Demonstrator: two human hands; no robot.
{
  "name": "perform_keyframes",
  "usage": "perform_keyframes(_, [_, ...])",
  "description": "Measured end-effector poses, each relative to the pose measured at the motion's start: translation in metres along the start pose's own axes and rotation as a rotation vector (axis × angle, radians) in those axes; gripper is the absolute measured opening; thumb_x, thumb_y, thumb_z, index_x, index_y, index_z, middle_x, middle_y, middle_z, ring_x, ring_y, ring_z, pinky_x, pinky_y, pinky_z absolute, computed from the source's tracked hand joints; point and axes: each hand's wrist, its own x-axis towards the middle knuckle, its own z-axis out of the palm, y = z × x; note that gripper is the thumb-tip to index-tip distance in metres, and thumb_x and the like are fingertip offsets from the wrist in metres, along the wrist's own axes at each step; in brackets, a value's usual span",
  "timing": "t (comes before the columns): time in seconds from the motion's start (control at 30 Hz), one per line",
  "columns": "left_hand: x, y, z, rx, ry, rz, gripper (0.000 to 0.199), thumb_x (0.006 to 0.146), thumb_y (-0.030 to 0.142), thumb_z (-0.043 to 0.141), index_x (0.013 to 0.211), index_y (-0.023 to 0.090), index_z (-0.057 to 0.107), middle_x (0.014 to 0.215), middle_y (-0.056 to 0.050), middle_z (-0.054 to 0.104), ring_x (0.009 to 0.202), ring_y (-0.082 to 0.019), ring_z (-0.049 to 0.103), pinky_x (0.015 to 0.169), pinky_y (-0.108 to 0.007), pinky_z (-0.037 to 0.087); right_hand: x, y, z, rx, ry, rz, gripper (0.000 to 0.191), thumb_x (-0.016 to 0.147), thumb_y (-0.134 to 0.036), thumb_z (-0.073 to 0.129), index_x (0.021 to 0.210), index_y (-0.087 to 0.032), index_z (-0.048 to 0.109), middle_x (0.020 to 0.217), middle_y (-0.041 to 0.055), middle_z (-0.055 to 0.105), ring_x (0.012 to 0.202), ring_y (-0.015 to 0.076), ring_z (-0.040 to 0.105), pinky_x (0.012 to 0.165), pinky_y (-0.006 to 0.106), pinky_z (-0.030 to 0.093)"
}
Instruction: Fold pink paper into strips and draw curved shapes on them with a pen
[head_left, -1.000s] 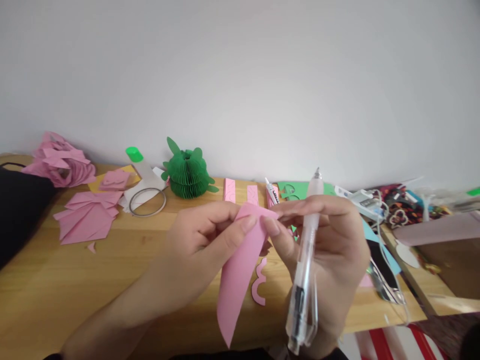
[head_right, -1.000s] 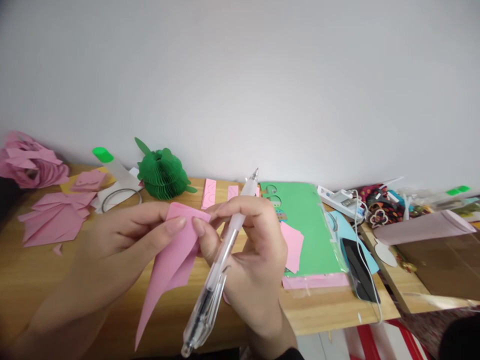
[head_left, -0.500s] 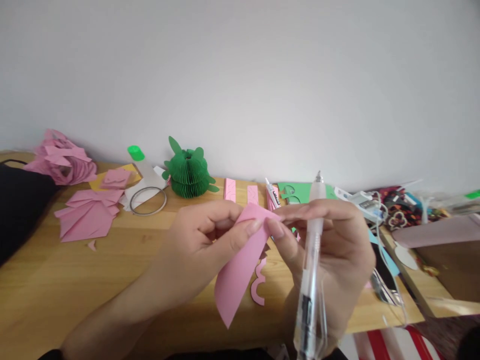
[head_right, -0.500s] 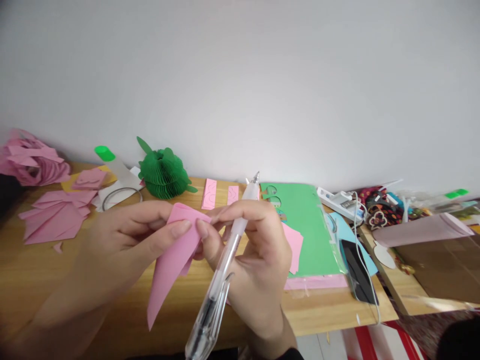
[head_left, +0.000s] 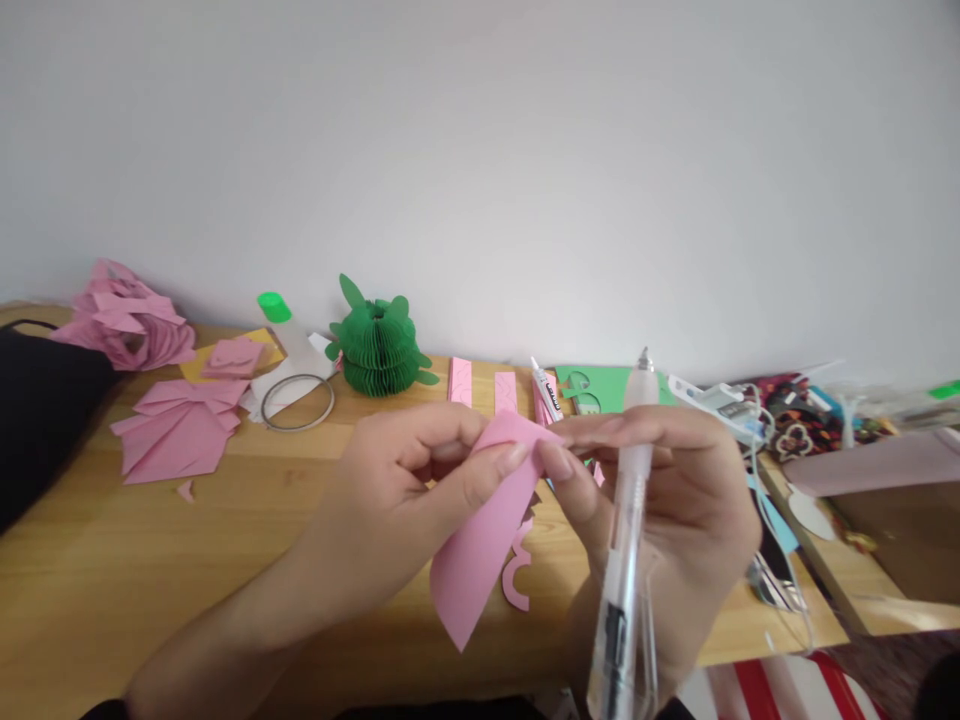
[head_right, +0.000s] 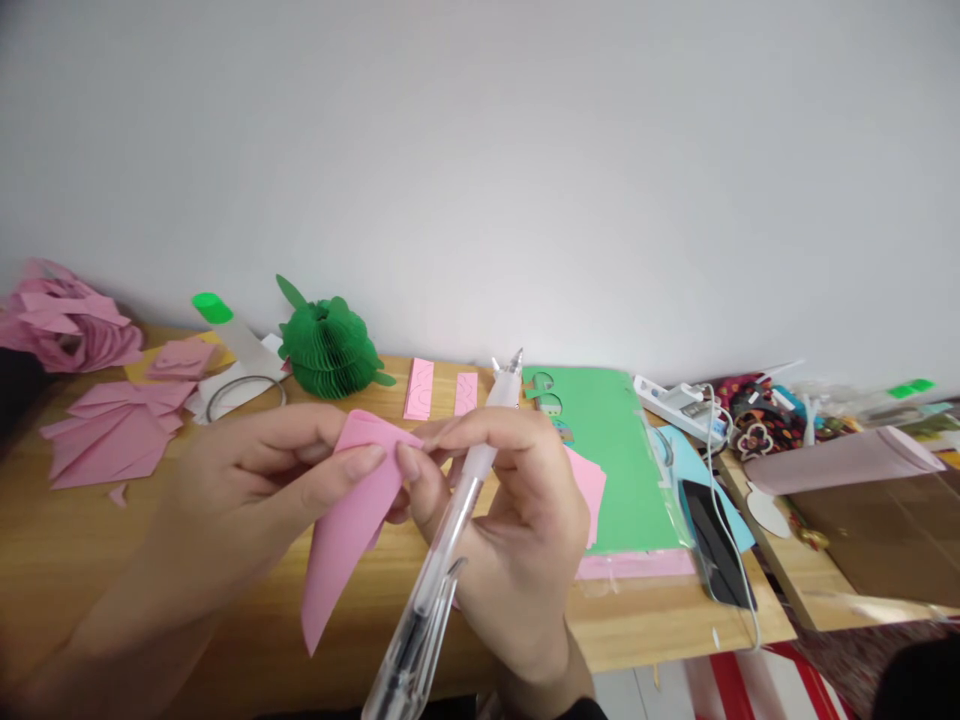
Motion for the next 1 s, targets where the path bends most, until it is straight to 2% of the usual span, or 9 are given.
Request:
perform_keyframes(0.3, [-0.0018, 0.0004, 0.0008, 0.041, 0.022, -0.004, 0.023, 0.092, 0.036, 0.062, 0.076, 0.020, 0.067, 0.063, 0.002, 0.072, 0.054, -0.013, 0.070, 0.044, -0.017, 0.053, 0.0001, -0.0005, -0.0002, -0.046, 0.006, -0.029, 0.031, 0.078, -0.009, 0.076, 0.094, -0.031, 0.061, 0.084, -0.0031, 0.070, 0.075, 0.0158, 0.070, 0.061, 0.031, 0.061])
perform_keyframes(0.53, [-0.0014, -0.0009, -0.0033, 0.120, -0.008, 0.068, 0.017, 0.092, 0.031, 0.062, 0.078, 0.024, 0.068, 0.069, 0.005, 0.072, 0.064, -0.012, 0.071, 0.054, -0.018, 0.056, 0.0027, -0.0002, -0.0039, -0.075, -0.035, -0.010, 0.027, 0.079, -0.011, 0.074, 0.091, -0.029, 0.059, 0.078, -0.0035, 0.066, 0.072, 0.0160, 0.067, 0.059, 0.030, 0.058])
perform_keyframes(0.67, [-0.0007, -0.0011, -0.0077, 0.091, 0.078, 0.111, 0.010, 0.090, 0.028, 0.065, 0.082, 0.026, 0.070, 0.072, 0.007, 0.073, 0.061, -0.010, 0.069, 0.053, -0.015, 0.053, 0.0037, 0.0000, -0.0059, -0.086, -0.085, 0.021, 0.026, 0.080, -0.011, 0.073, 0.090, -0.030, 0.059, 0.076, -0.0038, 0.064, 0.069, 0.0154, 0.064, 0.058, 0.029, 0.056])
perform_keyframes(0.87, [0.0008, -0.0003, -0.0073, 0.067, 0.159, 0.101, 0.018, 0.088, 0.025, 0.068, 0.070, 0.023, 0.069, 0.064, 0.005, 0.070, 0.055, -0.010, 0.066, 0.048, -0.016, 0.050, 0.0040, 0.0007, -0.0069, -0.029, -0.123, 0.048, 0.027, 0.080, -0.010, 0.073, 0.091, -0.030, 0.058, 0.077, -0.0038, 0.064, 0.069, 0.0151, 0.065, 0.058, 0.030, 0.056])
perform_keyframes(1.0, [0.0013, 0.0005, -0.0056, 0.107, 0.191, 0.133, 0.017, 0.087, 0.023, 0.069, 0.070, 0.022, 0.069, 0.063, 0.005, 0.069, 0.055, -0.009, 0.065, 0.048, -0.015, 0.049, 0.0063, 0.0011, -0.0071, 0.027, -0.152, 0.055, 0.028, 0.080, -0.008, 0.071, 0.089, -0.030, 0.057, 0.073, -0.0054, 0.064, 0.064, 0.0137, 0.063, 0.055, 0.028, 0.055])
